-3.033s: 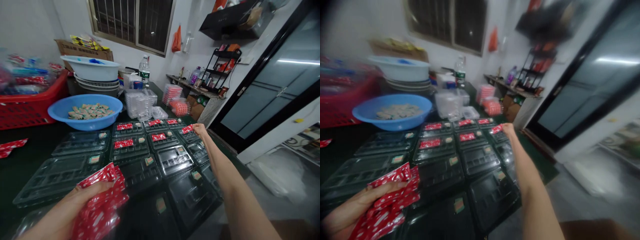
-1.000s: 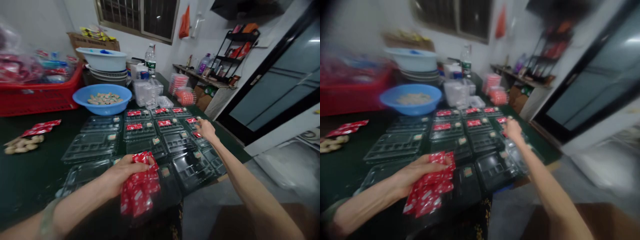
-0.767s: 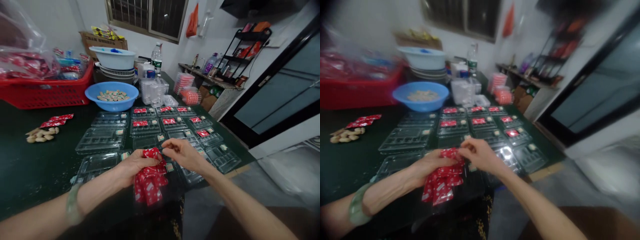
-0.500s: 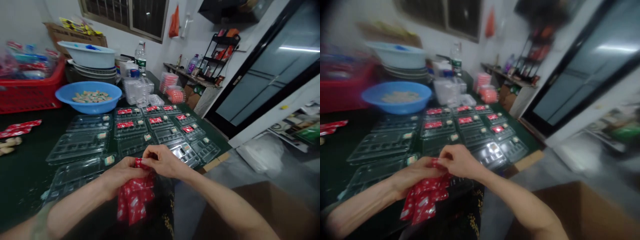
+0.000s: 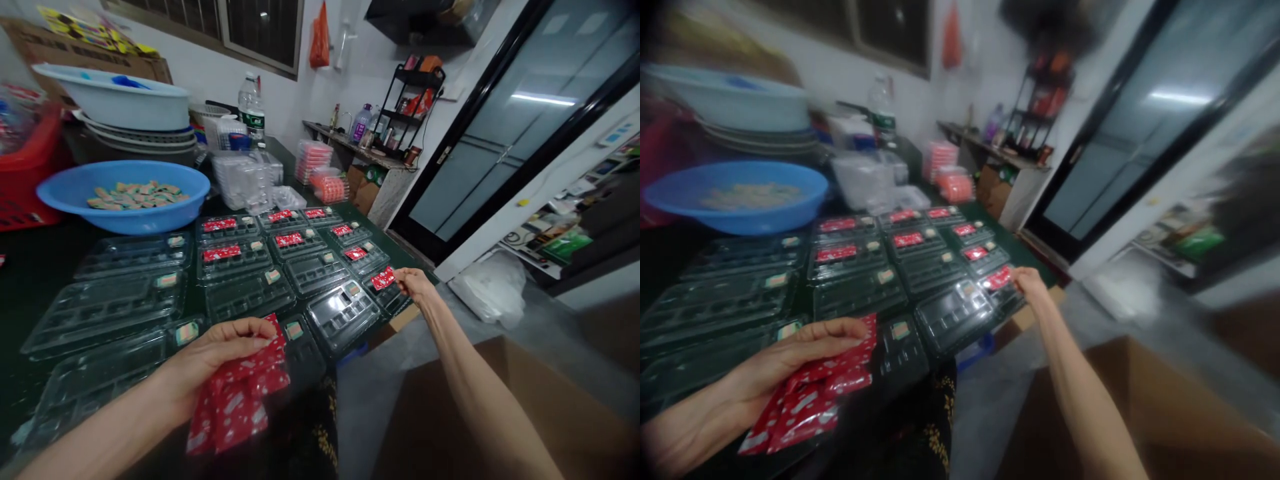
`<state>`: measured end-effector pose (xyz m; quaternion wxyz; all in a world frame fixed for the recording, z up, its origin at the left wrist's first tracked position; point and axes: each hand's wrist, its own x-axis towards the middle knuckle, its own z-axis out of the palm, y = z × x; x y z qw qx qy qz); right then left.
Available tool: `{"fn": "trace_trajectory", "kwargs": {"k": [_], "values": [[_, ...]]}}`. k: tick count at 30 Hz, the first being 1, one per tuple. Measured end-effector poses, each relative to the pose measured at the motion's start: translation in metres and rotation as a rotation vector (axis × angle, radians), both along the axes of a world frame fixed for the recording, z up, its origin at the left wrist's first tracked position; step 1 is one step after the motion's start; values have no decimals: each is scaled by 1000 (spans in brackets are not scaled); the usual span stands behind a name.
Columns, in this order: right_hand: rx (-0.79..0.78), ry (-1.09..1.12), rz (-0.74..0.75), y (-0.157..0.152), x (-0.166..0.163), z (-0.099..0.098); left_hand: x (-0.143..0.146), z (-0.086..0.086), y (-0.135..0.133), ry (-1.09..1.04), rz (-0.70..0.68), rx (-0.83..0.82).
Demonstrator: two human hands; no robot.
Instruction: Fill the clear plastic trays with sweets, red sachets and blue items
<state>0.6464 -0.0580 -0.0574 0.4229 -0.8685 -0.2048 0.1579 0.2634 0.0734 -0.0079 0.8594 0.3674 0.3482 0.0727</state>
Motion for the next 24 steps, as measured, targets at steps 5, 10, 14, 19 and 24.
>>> {"fn": "trace_trajectory", "kwargs": {"k": [5,10,14,19,24], "values": [[-146,-228,-127,9,-6,-5,-1,9,0,6,106,48],[-47,-281,192,16,-84,9,-8,10,0,-21,265,70],[92,275,760,13,-194,33,-10,1,-2,-81,379,130],[169,696,782,22,-269,41,-15,-6,-5,-114,478,303],[311,841,597,36,-281,26,-25,-4,-10,-127,433,346]]}}
